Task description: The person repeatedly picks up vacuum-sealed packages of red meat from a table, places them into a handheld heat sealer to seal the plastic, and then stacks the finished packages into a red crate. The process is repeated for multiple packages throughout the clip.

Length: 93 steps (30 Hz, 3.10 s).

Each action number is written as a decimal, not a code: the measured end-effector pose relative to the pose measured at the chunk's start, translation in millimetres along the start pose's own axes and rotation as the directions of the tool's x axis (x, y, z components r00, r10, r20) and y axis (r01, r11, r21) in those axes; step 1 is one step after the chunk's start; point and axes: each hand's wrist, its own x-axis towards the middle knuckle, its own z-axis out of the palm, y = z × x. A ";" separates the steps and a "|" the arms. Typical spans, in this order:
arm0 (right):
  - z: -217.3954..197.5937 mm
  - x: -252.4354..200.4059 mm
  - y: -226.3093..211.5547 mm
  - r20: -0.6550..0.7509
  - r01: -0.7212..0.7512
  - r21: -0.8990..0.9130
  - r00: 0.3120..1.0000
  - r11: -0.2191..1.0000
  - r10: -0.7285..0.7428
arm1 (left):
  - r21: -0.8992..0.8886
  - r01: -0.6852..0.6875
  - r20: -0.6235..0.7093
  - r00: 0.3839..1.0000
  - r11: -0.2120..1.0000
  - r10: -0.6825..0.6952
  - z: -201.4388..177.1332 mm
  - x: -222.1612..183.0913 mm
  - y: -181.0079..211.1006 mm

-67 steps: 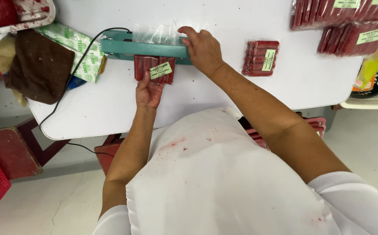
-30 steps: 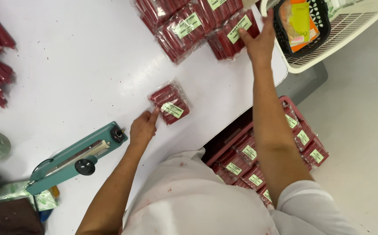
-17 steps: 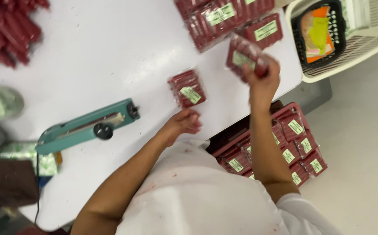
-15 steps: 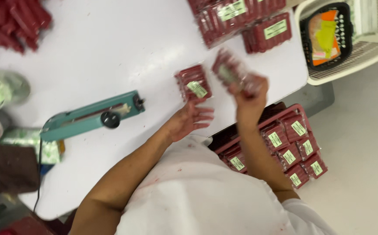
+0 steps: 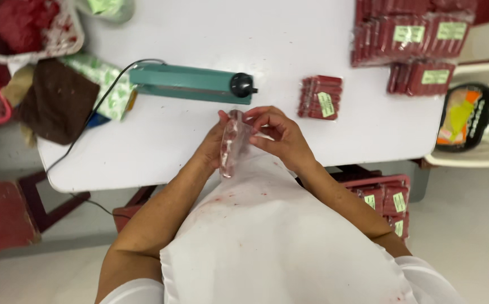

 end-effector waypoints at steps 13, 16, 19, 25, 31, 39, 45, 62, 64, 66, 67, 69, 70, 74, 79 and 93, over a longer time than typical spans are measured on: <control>18.2 46.1 9.9 0.087 0.087 0.035 0.992 0.996 -0.090 | 0.115 -0.197 -0.290 0.931 0.974 0.223 -80.3 -105.7 36.8; 9.2 62.7 -1.6 0.055 0.368 -0.424 0.923 0.827 -0.382 | 0.175 -0.120 -0.406 0.896 0.977 0.183 -78.0 -98.4 37.6; 0.0 92.8 25.8 0.232 0.498 -0.758 0.810 0.422 -0.539 | 0.229 -0.028 -0.449 0.884 0.973 0.132 -120.2 -58.3 21.6; 19.2 126.3 32.5 0.343 0.466 -0.847 0.847 0.257 -0.405 | 0.051 -0.186 -0.299 0.935 0.981 0.193 -69.6 -13.2 33.8; 53.3 124.4 -31.5 0.319 0.381 -0.883 0.916 0.274 -0.245 | -0.304 -0.597 -0.367 0.792 0.742 0.488 -134.2 19.4 22.4; 26.3 131.9 37.1 0.175 0.247 -0.927 0.951 0.283 -0.256 | -0.346 -0.636 -0.411 0.764 0.690 0.498 -166.0 17.1 17.6; 4.3 149.6 95.2 0.132 0.198 -0.939 0.963 0.280 -0.236 | -0.339 -0.628 -0.412 0.768 0.700 0.490 -159.8 12.8 20.4; -6.7 158.2 138.1 0.179 0.317 -0.898 0.896 0.303 -0.407 | -0.307 -0.639 -0.430 0.754 0.705 0.496 -142.2 5.0 24.8; -6.3 157.0 138.0 0.181 0.322 -0.899 0.891 0.297 -0.417 | -0.302 -0.631 -0.424 0.761 0.715 0.492 -145.3 4.7 23.1; -6.1 157.3 137.1 0.186 0.330 -0.898 0.884 0.291 -0.428 | -0.295 -0.625 -0.417 0.765 0.723 0.491 -146.8 5.0 23.2; -6.1 157.4 136.6 0.182 0.326 -0.893 0.893 0.311 -0.412 | -0.297 -0.632 -0.431 0.757 0.715 0.490 -146.8 5.2 23.5; -5.8 156.8 136.0 0.176 0.319 -0.887 0.901 0.333 -0.396 | -0.297 -0.638 -0.445 0.751 0.711 0.488 -148.2 5.4 22.9; -5.4 157.0 135.7 0.175 0.317 -0.889 0.903 0.330 -0.393 | -0.296 -0.637 -0.463 0.748 0.712 0.476 -149.5 5.5 22.4; -5.2 156.9 135.2 0.191 0.344 -0.883 0.886 0.320 -0.423 | -0.288 -0.628 -0.481 0.748 0.723 0.458 -150.0 5.0 22.3; -3.0 156.8 129.7 0.195 0.340 -0.885 0.891 0.317 -0.410 | -0.298 -0.637 -0.473 0.746 0.711 0.470 -145.2 3.8 23.8; -8.5 89.7 20.2 0.314 0.506 -0.771 0.830 0.387 -0.461 | -0.004 -0.353 -0.160 0.924 0.936 0.348 -70.1 -24.9 0.4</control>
